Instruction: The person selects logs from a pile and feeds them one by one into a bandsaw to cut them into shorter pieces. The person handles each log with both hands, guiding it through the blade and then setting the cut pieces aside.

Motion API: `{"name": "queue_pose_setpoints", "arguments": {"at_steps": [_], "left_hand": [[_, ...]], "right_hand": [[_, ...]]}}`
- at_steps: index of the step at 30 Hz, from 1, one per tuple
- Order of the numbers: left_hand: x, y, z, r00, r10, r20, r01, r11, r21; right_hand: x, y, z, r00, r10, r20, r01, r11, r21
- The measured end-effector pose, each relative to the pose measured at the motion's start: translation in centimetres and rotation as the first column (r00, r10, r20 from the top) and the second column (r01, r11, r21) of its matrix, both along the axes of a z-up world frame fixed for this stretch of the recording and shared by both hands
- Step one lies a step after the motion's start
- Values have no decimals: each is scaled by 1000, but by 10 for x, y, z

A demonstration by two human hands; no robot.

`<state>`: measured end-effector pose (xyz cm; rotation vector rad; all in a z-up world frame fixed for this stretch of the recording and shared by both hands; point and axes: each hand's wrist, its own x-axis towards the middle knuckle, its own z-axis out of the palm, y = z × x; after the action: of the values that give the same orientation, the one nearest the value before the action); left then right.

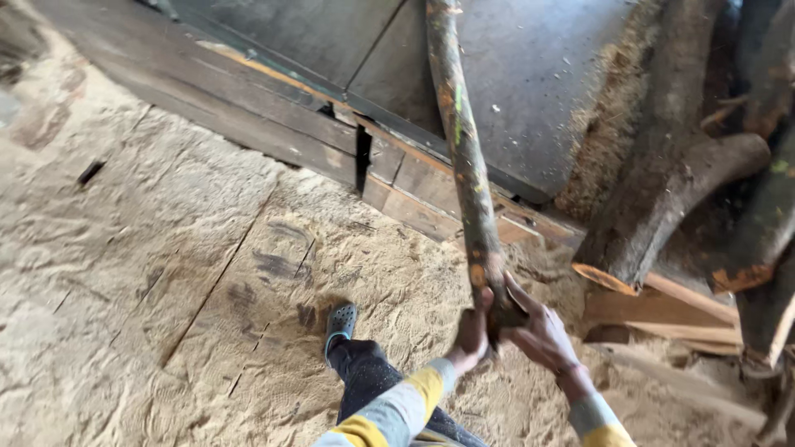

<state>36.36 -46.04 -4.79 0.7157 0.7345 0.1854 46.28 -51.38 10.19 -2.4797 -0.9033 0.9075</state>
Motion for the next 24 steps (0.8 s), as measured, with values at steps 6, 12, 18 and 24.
{"name": "queue_pose_setpoints", "arguments": {"at_steps": [6,12,18,24], "left_hand": [[-29,134,55,994,-51,-94,64,988,142],[-153,275,96,766,-132,-629,593,522,613],[-266,403,99,497,176,-850,864,-4,504],[-316,492,33,411,518,-750,882,-19,470]], "right_hand": [[-9,88,-25,940,-86,-330,131,985,117],[-26,145,-89,845,277,-456,-210,958,193],[33,259,-67,860,251,444,-388,888,249],[106,386,-15,683,339,647,-489,870,59]]}}
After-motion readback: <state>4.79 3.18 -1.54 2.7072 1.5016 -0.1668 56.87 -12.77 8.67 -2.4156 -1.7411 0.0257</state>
